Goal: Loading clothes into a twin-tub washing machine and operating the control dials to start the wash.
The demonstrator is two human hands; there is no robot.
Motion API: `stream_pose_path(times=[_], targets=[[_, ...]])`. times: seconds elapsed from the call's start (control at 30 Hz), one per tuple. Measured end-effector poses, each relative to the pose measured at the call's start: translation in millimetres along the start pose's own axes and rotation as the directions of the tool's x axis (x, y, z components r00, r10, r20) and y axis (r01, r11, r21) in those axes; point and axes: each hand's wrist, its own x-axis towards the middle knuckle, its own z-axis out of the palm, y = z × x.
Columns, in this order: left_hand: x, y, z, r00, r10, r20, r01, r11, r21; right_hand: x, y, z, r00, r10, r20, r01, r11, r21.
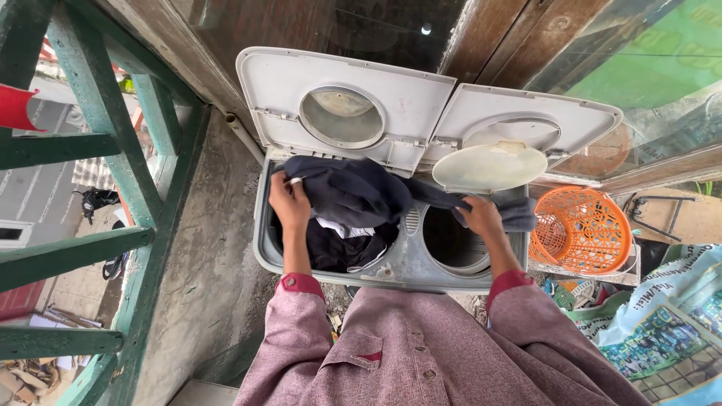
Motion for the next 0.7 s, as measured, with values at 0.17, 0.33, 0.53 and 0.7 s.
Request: stream_pose_path(times=[0.17,0.33,0.53,0.7], targets=[[-12.9,4.4,-19.4,0.994,-0.077,0.077,0.073,0.996,0.046,-34.8,-79.0,-86.0,0.988,-0.152,-0.034,0.154,0.926,0.346],[-32.5,-3.1,-11.6,0.976,-0.181,0.124,0.171,0.981,0.087,-41.0,-134.1,-95.7,0.953,-0.301,-0.043,0.273,0.786,0.555],[-52.4,-42.8,5.9,0.866,-0.296,0.403,0.193,0.941,0.277,-42.1,-187.8,-70.8,0.791,-0.600,-0.120,0.393,0.347,0.852],[-59.1,53.7,-5.5,0.827,0.002,0.562,-0.151,0.964,0.219,-63.2,-229.2,-72.9,0.680,-0.731,-0.056,0.388,0.294,0.873]])
